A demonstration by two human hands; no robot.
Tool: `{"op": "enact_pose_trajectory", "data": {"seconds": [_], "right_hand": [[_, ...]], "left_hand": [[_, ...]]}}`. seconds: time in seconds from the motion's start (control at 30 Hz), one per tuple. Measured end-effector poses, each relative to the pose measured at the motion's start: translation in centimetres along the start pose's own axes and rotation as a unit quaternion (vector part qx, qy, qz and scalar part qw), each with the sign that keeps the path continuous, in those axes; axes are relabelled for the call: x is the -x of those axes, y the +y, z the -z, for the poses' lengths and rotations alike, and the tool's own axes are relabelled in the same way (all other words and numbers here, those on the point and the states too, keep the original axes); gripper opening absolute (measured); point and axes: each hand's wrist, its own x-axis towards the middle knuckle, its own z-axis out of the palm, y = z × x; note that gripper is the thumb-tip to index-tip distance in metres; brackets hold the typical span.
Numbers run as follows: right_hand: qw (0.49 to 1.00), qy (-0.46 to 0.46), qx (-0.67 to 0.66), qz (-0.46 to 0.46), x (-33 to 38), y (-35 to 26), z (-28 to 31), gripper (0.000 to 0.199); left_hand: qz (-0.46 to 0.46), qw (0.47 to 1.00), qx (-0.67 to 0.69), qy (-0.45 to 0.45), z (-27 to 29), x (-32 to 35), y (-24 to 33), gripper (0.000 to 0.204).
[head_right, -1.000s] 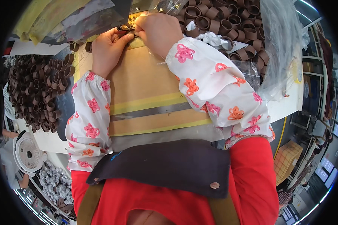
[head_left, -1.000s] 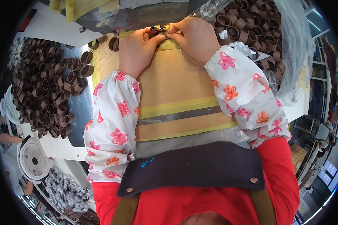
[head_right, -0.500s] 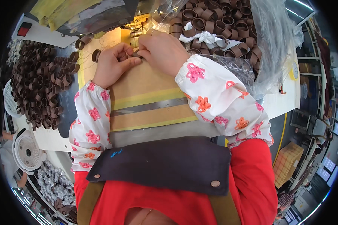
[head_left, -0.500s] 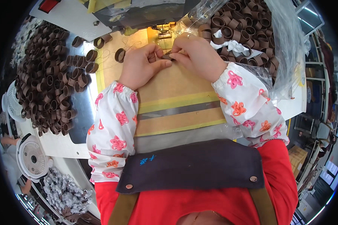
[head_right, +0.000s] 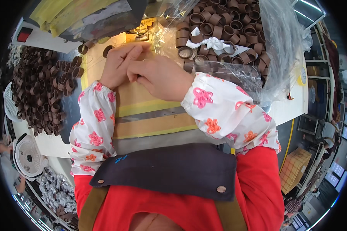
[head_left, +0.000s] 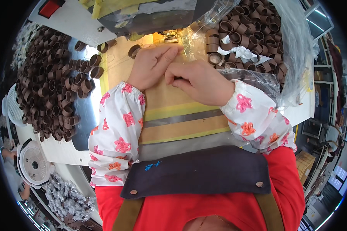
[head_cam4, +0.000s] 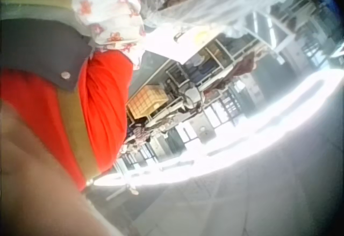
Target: Assembling and finishing small leather loops using a specialized machine at a workbench.
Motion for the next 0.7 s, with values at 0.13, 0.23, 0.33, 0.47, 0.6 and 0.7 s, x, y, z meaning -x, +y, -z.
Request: {"op": "enact_pose_trajectory", "data": {"seconds": [0.13, 0.23, 0.33, 0.47, 0.6, 0.7], "right_hand": [[0.999, 0.037, 0.017, -0.02, -0.9, 1.4, 1.2, 0.013], [0.998, 0.047, 0.027, -0.026, -2.1, 3.2, 1.6, 0.016], [0.996, 0.062, 0.023, -0.055, -2.5, 3.7, 1.4, 0.013], [0.988, 0.149, 0.011, -0.045, -2.3, 4.4, 1.0, 0.008], [0.982, 0.183, 0.052, -0.022, -3.0, 4.8, 0.8, 0.006], [0.978, 0.184, 0.097, -0.022, -3.6, 5.1, 0.9, 0.008]], "left_hand": [[0.026, 0.992, -0.111, 0.057, 1.1, -0.1, -0.2, 0.023], [0.074, 0.992, -0.104, 0.018, 1.3, 0.3, 0.0, 0.02], [0.103, 0.989, -0.109, 0.007, 1.4, 0.2, 0.4, 0.029], [0.096, 0.985, -0.134, 0.055, 0.8, -0.5, 0.3, 0.028], [0.045, 0.979, -0.168, 0.108, 0.4, -0.9, -0.4, 0.026], [0.094, 0.973, -0.187, 0.1, 0.4, -1.7, -0.7, 0.025]]}}
